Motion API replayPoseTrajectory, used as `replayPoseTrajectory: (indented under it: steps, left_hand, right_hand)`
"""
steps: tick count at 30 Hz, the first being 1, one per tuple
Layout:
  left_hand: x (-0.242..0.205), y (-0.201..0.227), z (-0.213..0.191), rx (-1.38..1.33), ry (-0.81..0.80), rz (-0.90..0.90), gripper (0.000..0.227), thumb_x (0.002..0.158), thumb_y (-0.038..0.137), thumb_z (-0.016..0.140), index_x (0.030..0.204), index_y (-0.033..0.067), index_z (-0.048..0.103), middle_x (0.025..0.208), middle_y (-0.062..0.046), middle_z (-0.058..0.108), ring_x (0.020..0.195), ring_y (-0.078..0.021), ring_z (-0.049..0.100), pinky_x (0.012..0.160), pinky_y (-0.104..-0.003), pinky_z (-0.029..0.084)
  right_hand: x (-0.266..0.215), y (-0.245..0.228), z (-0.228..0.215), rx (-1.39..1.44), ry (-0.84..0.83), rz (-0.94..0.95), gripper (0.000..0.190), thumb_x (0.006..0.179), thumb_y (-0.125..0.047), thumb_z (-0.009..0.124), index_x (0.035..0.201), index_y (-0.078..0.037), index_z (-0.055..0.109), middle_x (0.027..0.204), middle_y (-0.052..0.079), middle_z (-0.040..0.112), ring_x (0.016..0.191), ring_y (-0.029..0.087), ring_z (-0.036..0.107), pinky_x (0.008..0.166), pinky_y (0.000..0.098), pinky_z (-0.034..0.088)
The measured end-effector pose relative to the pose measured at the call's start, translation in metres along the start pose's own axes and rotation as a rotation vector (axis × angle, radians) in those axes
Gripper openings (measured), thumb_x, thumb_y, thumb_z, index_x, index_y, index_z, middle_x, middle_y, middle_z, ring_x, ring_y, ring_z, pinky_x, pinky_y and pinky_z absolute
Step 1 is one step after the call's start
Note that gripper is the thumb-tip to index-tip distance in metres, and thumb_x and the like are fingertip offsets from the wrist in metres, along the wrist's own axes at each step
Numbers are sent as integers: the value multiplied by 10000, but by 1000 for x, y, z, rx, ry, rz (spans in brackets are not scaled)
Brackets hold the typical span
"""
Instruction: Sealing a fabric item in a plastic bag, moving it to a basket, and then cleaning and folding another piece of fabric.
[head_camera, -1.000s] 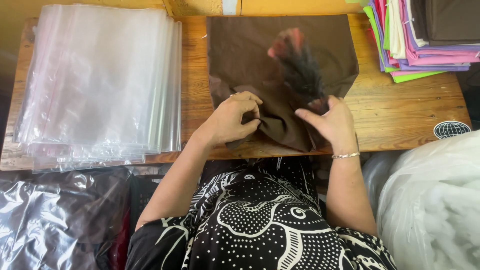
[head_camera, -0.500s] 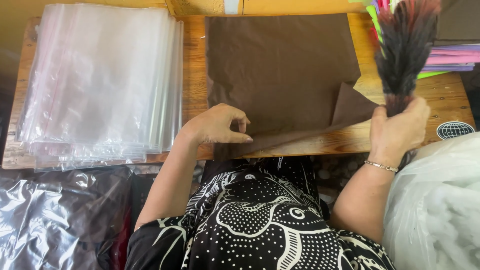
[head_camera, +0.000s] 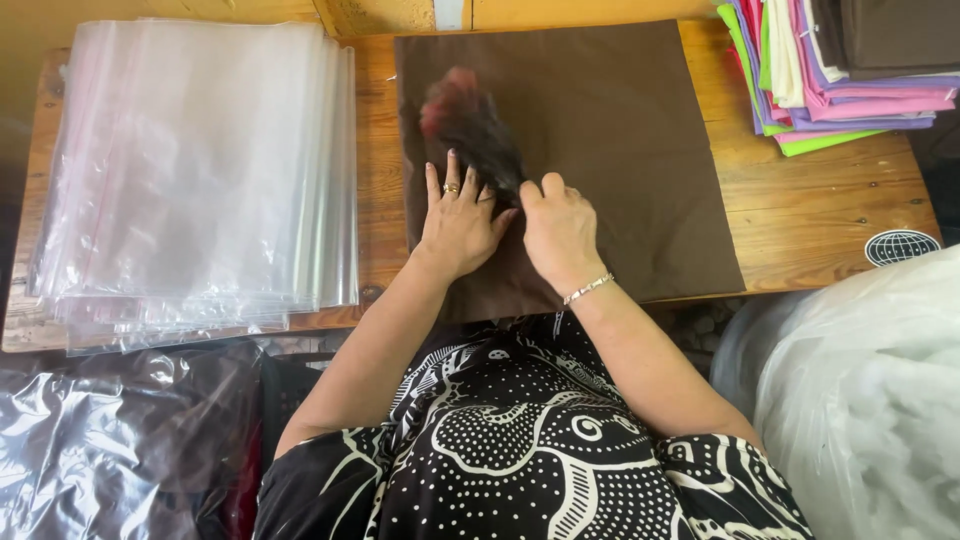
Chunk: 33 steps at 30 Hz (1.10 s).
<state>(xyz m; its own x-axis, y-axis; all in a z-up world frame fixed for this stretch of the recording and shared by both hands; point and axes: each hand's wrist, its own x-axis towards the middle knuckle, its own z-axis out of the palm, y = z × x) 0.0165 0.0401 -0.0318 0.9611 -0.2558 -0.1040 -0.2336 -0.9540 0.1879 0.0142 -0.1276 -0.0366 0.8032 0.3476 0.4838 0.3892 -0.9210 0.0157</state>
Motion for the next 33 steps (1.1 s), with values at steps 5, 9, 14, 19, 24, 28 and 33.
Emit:
replayPoseTrajectory:
  steps: [5, 9, 14, 19, 24, 28, 33]
  left_hand:
    - [-13, 1, -16, 19, -21, 32, 717, 1071, 594, 278, 1639, 157, 259, 1719, -161, 140, 1573, -439, 38, 1242, -666, -9]
    - [-9, 2, -13, 55, -42, 25, 732, 1059, 601, 239, 1649, 168, 212, 1728, -150, 88, 1574, -440, 12, 1233, -678, -18]
    - [-8, 7, -16, 56, -24, 24, 712, 1067, 572, 262, 1643, 154, 237, 1724, -164, 101, 1570, -451, 26, 1219, -694, -17]
    - [-2, 1, -6, 61, -41, 18, 727, 1057, 581, 320, 1652, 177, 215, 1733, -131, 80, 1577, -427, 0, 1234, -681, -25]
    - [-7, 2, -13, 44, 18, 33, 737, 965, 510, 426, 1609, 163, 340, 1693, -157, 240, 1570, -421, 110, 1240, -676, 9]
    - [-6, 0, -9, 27, -9, 49, 727, 1034, 580, 315, 1645, 194, 234, 1730, -117, 108, 1582, -412, 34, 1233, -685, 0]
    - [-6, 1, -12, 8, -4, 31, 730, 1042, 603, 282, 1644, 193, 233, 1730, -110, 117, 1585, -401, 49, 1232, -676, -7]
  right_hand:
    - [17, 108, 17, -204, -222, 222, 136, 939, -186, 605, 1001, -115, 703, 936, 113, 631, 760, 388, 720, 641, 509, 574]
    - [12, 217, 46, -259, -301, 632, 230, 988, -203, 553, 1093, -38, 674, 1025, 174, 656, 830, 443, 736, 705, 553, 568]
    - [41, 124, -4, -74, -196, 547, 216, 1013, -231, 634, 1101, -34, 618, 1021, 162, 611, 833, 462, 710, 728, 569, 568]
    - [71, -22, -18, 228, -168, 123, 170, 958, -145, 619, 1082, -30, 627, 979, 159, 613, 851, 457, 700, 740, 556, 566]
    - [91, -35, 24, 305, -325, 18, 280, 965, -154, 553, 1240, -117, 590, 1062, 164, 617, 872, 470, 703, 776, 559, 582]
    - [91, 44, 26, 135, -451, 205, 320, 915, -115, 552, 1234, -133, 547, 1178, 167, 607, 978, 478, 697, 842, 564, 560]
    - [57, 159, 28, -78, -316, 691, 244, 966, -122, 550, 1204, -75, 525, 1129, 200, 619, 940, 489, 715, 830, 569, 556]
